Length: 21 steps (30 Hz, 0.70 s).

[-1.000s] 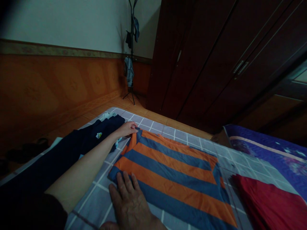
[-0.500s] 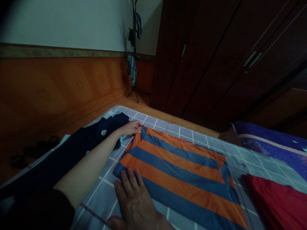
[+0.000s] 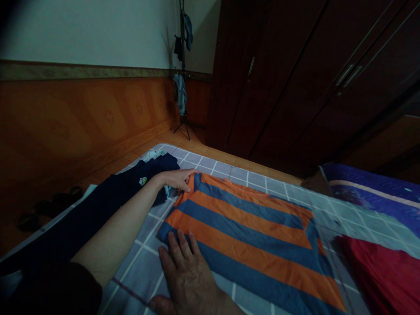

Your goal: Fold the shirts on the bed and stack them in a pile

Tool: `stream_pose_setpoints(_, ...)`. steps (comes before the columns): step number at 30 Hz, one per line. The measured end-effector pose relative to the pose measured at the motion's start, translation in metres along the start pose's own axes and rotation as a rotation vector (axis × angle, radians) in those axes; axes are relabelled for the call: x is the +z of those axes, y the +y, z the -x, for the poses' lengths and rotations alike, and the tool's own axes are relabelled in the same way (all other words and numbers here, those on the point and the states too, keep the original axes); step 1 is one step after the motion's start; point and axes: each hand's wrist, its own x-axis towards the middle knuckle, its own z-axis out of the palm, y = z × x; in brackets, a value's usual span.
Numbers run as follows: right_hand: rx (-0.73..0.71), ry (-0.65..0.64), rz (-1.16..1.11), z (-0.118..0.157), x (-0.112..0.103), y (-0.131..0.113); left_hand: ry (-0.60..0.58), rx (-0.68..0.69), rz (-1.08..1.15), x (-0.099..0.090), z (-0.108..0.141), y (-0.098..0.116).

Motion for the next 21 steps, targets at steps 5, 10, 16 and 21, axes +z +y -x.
stream_pose_setpoints(5,0.022,0.001,-0.027,0.000,-0.005,-0.003,0.125,-0.052,-0.068,-0.003,0.001,0.000)
stream_pose_setpoints(10,0.017,0.009,-0.028,0.003,-0.010,-0.007,0.199,-0.077,-0.116,-0.008,0.007,0.011)
stream_pose_setpoints(16,0.030,0.035,-0.084,0.008,-0.015,-0.011,0.176,-0.118,-0.213,-0.005,0.008,0.016)
stream_pose_setpoints(21,0.007,0.085,-0.086,0.013,-0.015,-0.012,0.351,-0.005,-0.299,0.000,0.006,0.023)
